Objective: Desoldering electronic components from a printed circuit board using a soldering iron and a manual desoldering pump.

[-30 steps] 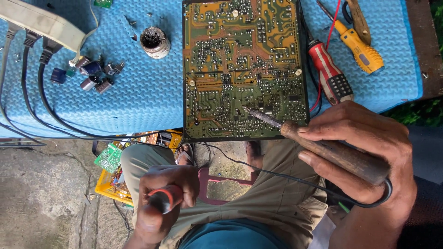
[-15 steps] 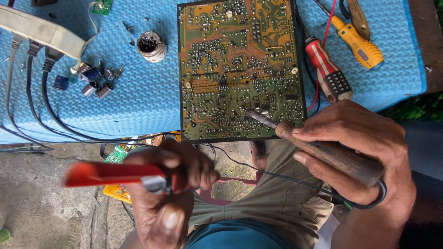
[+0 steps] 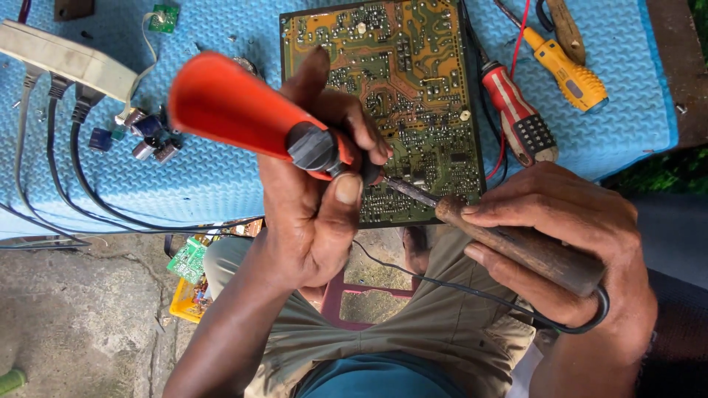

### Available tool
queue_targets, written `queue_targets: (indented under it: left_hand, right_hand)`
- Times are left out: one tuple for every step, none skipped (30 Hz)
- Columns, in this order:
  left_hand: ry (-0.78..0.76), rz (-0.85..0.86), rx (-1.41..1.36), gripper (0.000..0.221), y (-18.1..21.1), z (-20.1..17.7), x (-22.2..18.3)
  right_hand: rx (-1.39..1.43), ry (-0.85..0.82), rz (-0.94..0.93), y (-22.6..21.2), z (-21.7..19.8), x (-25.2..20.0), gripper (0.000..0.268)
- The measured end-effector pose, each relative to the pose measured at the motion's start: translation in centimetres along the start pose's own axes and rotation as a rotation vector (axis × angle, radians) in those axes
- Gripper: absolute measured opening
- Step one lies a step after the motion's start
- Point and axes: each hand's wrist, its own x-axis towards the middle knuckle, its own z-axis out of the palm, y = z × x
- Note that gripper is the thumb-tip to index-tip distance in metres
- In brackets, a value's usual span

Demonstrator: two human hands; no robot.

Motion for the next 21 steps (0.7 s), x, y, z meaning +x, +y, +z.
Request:
queue_targets:
  left_hand:
    - [-0.001, -0.001, 0.0, 0.072, -0.1, 0.0, 0.0]
    - [-0.012, -0.003, 0.007, 0.073, -0.2, -0.1, 0.0]
    - [-0.023, -0.004, 0.015, 0.073, -0.4, -0.1, 0.0]
    - [-0.024, -0.004, 0.014, 0.073, -0.6, 0.1, -0.1]
    - [-0.016, 0.003, 0.011, 0.07, -0.8, 0.2, -0.1]
    - [-0.008, 0.01, 0.007, 0.068, -1.1, 0.3, -0.1]
    - [-0.009, 0.011, 0.007, 0.068, -1.0, 0.3, 0.0]
    - [-0.018, 0.018, -0.008, 0.067, -0.8, 0.4, 0.1]
    - [-0.026, 0.024, -0.023, 0.066, -0.7, 0.4, 0.2]
    - [-0.027, 0.024, -0.024, 0.066, -0.7, 0.3, 0.1]
    - [-0.045, 0.018, -0.02, 0.065, -0.7, 0.2, 0.1]
    - [-0.062, 0.013, -0.017, 0.064, -0.7, 0.1, 0.0]
    - [-0.062, 0.013, -0.017, 0.064, -0.8, 0.1, 0.0]
    - [-0.075, 0.009, 0.034, 0.064, -0.9, 0.1, 0.0]
    - [-0.088, 0.002, 0.085, 0.065, -1.0, 0.2, -0.1]
    - [-0.088, 0.0, 0.084, 0.065, -1.4, 0.3, -0.2]
    - [-0.098, 0.063, 0.12, 0.058, -1.7, 0.4, -0.3]
    - [-0.107, 0.125, 0.155, 0.051, -2.0, 0.4, -0.3]
    - [-0.105, 0.13, 0.16, 0.051, -1.8, 0.7, 0.5]
    - [-0.16, 0.225, 0.245, 0.034, -1.6, 1.0, 1.2]
    - [-0.22, 0.313, 0.323, 0.035, -1.4, 1.5, 1.8]
  right_hand:
    - [0.001, 0.0, 0.002, 0.4, 0.1, -0.3, 0.026]
    - [0.016, -0.018, -0.014, 0.7, 0.2, -0.5, 0.029]
    - [0.031, -0.036, -0.03, 1.1, 0.3, -0.8, 0.033]
    - [0.031, -0.036, -0.029, 1.5, 0.3, -1.2, 0.033]
    - [0.022, -0.051, -0.024, 2.0, 0.3, -1.5, 0.035]
    - [0.013, -0.066, -0.02, 2.4, 0.3, -1.8, 0.037]
    - [0.012, -0.065, -0.019, 2.0, 0.3, -1.4, 0.037]
    - [0.031, -0.046, -0.029, 1.6, 0.3, -1.1, 0.034]
    - [0.05, -0.028, -0.039, 1.2, 0.3, -0.7, 0.031]
    - [0.05, -0.028, -0.038, 1.0, 0.3, -0.7, 0.031]
    - [0.053, -0.022, -0.034, 0.9, 0.3, -0.6, 0.031]
    - [0.055, -0.016, -0.03, 0.7, 0.3, -0.5, 0.031]
    - [0.054, -0.017, -0.03, 0.9, 0.3, -0.6, 0.031]
    - [0.052, -0.014, -0.04, 1.0, 0.4, -0.7, 0.031]
    - [0.051, -0.011, -0.047, 1.1, 0.4, -0.9, 0.032]
    - [0.051, -0.012, -0.045, -0.5, 0.5, -0.3, 0.032]
    - [0.036, 0.106, -0.04, -2.0, 0.6, 0.4, 0.023]
    - [0.021, 0.223, -0.033, -3.7, 0.7, 1.1, 0.016]
    - [0.023, 0.224, -0.04, -2.4, 0.1, -0.6, 0.016]
    - [-0.011, 0.235, -0.078, -1.1, -0.5, -2.3, 0.022]
    - [-0.045, 0.245, -0.106, 0.1, -1.0, -4.2, 0.03]
